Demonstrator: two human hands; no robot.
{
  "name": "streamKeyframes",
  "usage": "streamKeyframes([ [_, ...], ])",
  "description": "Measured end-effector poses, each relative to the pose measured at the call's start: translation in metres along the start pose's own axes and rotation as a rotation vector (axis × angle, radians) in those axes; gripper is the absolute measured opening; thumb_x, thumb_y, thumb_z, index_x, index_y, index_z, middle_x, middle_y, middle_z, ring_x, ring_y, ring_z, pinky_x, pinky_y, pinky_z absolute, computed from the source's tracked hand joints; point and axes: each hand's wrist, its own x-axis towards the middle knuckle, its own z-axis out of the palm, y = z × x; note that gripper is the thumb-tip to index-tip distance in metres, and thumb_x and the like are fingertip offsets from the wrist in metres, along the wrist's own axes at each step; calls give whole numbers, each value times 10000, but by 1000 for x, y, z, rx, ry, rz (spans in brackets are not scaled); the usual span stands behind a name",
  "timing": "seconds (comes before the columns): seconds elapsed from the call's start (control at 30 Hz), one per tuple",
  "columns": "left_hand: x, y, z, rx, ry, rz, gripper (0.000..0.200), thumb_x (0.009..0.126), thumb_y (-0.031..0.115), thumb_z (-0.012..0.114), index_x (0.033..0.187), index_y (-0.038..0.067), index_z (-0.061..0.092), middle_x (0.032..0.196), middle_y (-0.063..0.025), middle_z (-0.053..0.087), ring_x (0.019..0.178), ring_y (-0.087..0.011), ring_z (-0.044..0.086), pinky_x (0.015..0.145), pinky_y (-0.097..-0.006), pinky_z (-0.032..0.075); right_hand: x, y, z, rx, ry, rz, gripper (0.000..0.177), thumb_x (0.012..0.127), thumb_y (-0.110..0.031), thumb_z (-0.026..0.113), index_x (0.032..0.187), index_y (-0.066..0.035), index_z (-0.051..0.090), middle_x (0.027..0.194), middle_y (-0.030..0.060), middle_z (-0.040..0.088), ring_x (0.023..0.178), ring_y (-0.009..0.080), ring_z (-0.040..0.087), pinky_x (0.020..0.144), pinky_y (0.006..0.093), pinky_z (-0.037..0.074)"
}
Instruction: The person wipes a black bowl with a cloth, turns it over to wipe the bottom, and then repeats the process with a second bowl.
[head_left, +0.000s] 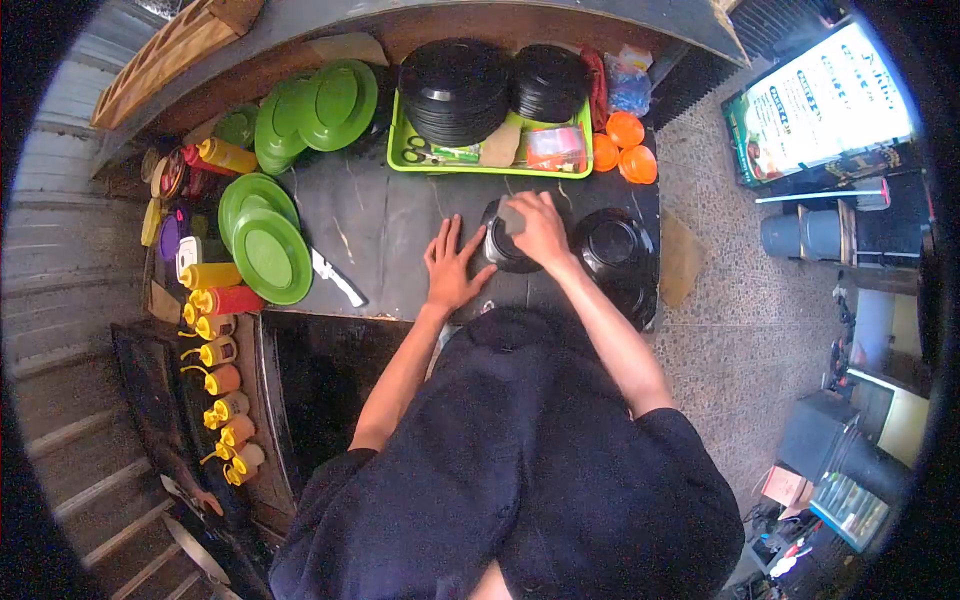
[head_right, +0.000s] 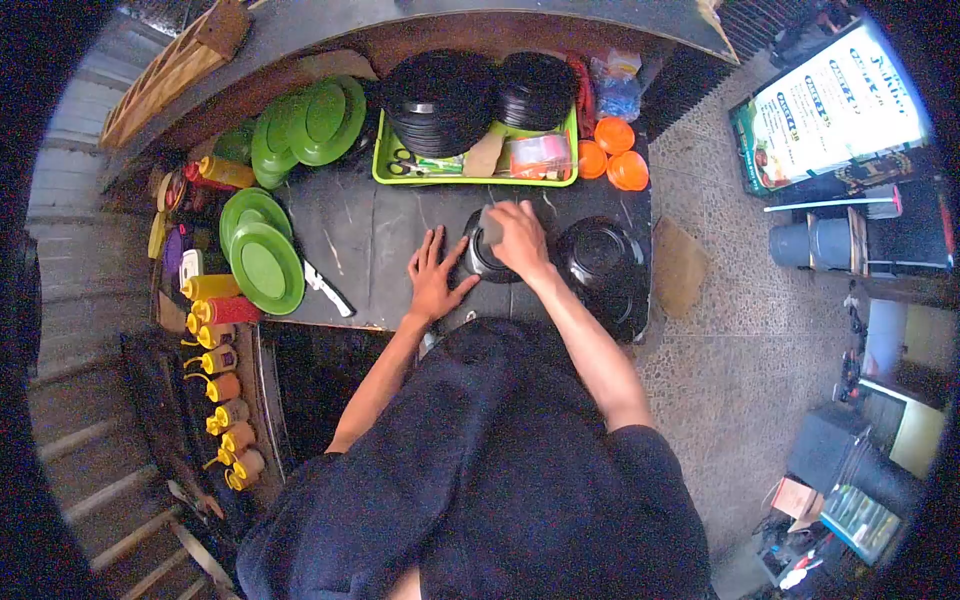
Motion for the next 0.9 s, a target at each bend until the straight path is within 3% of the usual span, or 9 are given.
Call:
streamKeyframes([
  [0.27,-3,1,-1,-12,-5,-9,750,884,550,771,1530,211,594,1755,-183,231,1616,-381,210,1236,-562,199,-16,-24,-2,93,-160,-146,592,677,54,779,1251,-85,749,1295,29,685,1145,301,597,1023,404,538],
  [0.43,-1,0,-3,7,-44,-29,785,816,477,826,1532,244,601,1743,-180,257,1616,-358,214,1236,-536,209,-24,-31,-9,-49,-256,-225,623,682,56,779,1284,-99,740,1371,3,642,1184,293,574,1033,410,531],
  [0.63,0,-1,-3,-26,-36,-33,831,776,449,857,1548,301,585,1740,-181,266,1614,-360,224,1233,-533,214,-47,-42,-12,-190,-309,-341,558,684,38,777,1220,-120,779,1343,-5,644,1166,307,578,1029,411,540],
  [0.9,-1,0,-2,-73,6,-27,801,794,506,853,1527,292,610,1731,-182,289,1608,-362,236,1232,-531,215,-61,-15,-55,-27,-487,-162,480,682,57,731,1106,-149,825,1242,12,699,1086,301,609,979,407,565],
])
